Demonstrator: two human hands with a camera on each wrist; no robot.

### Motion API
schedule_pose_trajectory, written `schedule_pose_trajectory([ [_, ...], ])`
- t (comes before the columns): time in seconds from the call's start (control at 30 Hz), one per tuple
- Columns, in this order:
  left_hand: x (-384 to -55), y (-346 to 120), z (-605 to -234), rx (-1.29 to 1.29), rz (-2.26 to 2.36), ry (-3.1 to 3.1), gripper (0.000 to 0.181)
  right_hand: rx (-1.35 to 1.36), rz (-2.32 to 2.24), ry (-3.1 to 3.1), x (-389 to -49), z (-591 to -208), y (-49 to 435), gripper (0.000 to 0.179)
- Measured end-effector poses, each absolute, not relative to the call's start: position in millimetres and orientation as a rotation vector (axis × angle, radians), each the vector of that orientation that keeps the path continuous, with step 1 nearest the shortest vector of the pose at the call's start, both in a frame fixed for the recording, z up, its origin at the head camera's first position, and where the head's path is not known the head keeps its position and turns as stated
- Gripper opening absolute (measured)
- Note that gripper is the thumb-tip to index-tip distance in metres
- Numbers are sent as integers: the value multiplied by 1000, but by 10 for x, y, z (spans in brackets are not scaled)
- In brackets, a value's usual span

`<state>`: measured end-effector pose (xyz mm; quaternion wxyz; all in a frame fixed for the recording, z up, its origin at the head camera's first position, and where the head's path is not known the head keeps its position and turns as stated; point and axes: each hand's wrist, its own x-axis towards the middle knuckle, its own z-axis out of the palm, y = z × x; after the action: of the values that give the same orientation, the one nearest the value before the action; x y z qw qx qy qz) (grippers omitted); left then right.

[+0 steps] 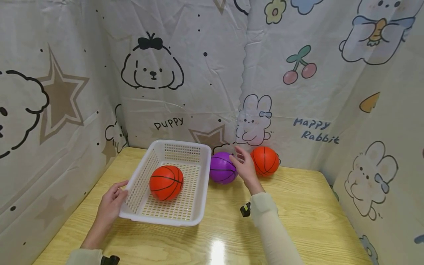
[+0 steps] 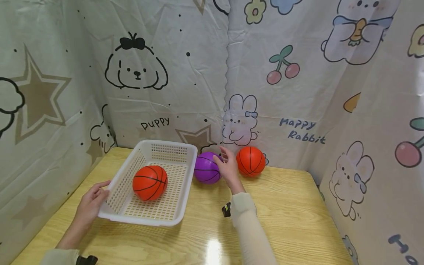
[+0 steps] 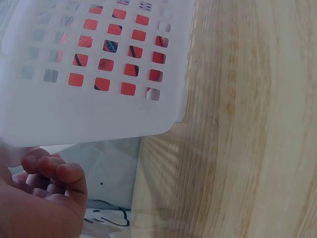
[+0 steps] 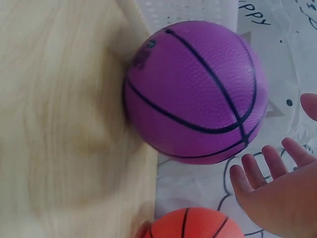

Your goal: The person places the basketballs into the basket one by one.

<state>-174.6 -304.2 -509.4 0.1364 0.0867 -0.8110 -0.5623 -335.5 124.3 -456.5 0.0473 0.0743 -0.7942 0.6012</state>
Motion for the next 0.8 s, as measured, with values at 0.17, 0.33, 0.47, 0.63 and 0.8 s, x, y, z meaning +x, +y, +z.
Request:
schedule_pose_trajectory([
  [0.17, -1762, -3055, -5103, 260, -1613, -2374, 40, 193, 1801, -2464, -3373, -4680, 1297, 62],
  [0.33, -1790, -3075, -5120, 272, -1598, -2387, 40, 150, 1788, -2515, -3365, -4744, 1291, 68],
  [0.47, -1773, -3069, -5099, 263, -1599, -2383, 40, 114, 1801, -2560, -3364, -4821, 1273, 75],
  [0.63, -1744, -3048, -5075, 247, -1607, -2366, 39, 104, 1795, -2588, -3377, -4938, 1245, 84],
  [0.8, -1739, -3035, -5071, 243, -1606, -2366, 39, 103, 1809, -2592, -3395, -5032, 1212, 90],
])
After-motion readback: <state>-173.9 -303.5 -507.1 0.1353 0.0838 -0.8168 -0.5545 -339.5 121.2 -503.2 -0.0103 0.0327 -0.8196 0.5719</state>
